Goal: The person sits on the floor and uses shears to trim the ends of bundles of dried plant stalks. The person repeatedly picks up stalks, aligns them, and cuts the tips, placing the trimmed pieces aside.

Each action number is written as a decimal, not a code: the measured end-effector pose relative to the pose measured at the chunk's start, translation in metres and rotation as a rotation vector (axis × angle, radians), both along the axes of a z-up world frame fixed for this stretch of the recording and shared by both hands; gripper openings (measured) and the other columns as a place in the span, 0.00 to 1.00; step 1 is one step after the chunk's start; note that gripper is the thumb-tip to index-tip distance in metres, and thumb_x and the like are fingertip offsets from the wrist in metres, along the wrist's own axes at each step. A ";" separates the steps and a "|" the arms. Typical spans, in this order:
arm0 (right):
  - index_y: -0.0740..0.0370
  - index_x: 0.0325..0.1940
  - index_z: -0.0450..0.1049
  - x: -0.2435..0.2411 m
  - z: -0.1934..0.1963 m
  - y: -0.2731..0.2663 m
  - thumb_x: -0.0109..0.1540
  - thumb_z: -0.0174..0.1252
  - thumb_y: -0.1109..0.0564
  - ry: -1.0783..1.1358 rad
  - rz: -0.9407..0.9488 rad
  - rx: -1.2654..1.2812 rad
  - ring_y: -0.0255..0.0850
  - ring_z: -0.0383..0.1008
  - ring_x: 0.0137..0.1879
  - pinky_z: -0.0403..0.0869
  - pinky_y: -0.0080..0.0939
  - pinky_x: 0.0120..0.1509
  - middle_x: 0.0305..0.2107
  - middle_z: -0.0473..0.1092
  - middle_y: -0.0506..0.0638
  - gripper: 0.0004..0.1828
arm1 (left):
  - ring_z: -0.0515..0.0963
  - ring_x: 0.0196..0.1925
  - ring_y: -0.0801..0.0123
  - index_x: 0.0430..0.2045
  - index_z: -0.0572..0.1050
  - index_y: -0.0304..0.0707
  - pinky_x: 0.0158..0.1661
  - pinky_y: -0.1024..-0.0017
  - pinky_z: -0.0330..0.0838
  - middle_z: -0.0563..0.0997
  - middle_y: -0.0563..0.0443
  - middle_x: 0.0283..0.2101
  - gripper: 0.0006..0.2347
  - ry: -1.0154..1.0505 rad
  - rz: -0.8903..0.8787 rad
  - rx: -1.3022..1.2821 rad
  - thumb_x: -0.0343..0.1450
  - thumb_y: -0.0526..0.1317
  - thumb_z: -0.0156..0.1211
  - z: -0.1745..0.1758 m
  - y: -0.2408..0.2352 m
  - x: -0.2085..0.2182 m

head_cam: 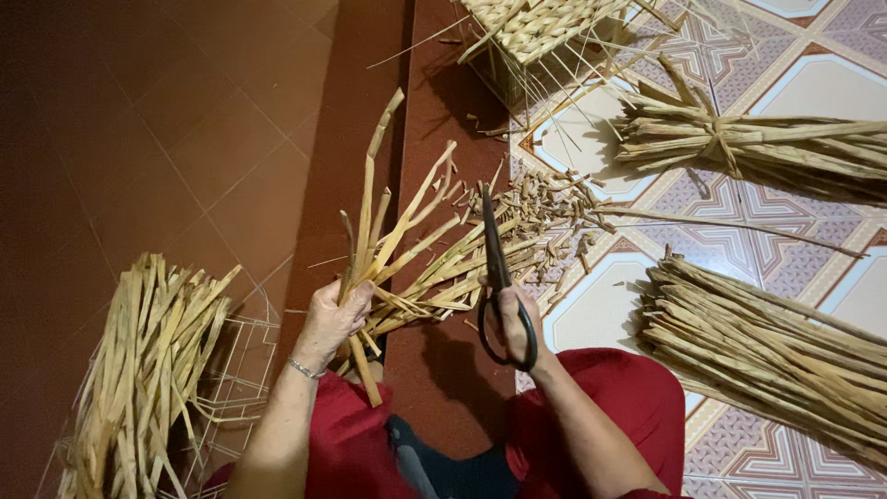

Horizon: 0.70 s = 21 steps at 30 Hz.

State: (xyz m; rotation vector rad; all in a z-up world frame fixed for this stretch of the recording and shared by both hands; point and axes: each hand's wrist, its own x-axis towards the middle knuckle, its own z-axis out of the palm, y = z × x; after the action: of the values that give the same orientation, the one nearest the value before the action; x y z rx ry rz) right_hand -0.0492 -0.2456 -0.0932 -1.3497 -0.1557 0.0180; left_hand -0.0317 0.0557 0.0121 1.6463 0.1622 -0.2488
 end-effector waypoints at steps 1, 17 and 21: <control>0.62 0.57 0.71 0.000 -0.005 -0.004 0.69 0.39 0.31 0.038 -0.027 0.006 0.31 0.57 0.17 0.59 0.34 0.21 0.13 0.58 0.41 0.34 | 0.62 0.20 0.83 0.32 0.77 0.36 0.19 0.81 0.55 0.67 0.62 0.21 0.12 0.001 0.002 -0.024 0.72 0.47 0.63 0.000 0.001 0.000; 0.68 0.45 0.72 0.024 -0.016 -0.026 0.71 0.34 0.26 0.089 0.058 -0.029 0.33 0.64 0.23 0.64 0.35 0.26 0.19 0.66 0.45 0.42 | 0.63 0.19 0.80 0.22 0.70 0.38 0.21 0.78 0.58 0.67 0.60 0.19 0.17 -0.030 -0.251 0.074 0.74 0.51 0.58 -0.010 0.016 -0.008; 0.67 0.55 0.73 0.022 -0.009 -0.031 0.70 0.36 0.32 0.103 0.025 -0.023 0.31 0.58 0.17 0.59 0.33 0.20 0.13 0.61 0.43 0.36 | 0.61 0.18 0.80 0.22 0.71 0.38 0.20 0.78 0.56 0.66 0.60 0.19 0.16 0.002 -0.229 0.032 0.74 0.51 0.58 -0.008 0.015 -0.007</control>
State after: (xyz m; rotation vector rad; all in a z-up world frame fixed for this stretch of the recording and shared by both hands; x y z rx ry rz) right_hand -0.0275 -0.2762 -0.1025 -1.3666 -0.0858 0.1105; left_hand -0.0388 0.0709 0.0044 1.6971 -0.0219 -0.4236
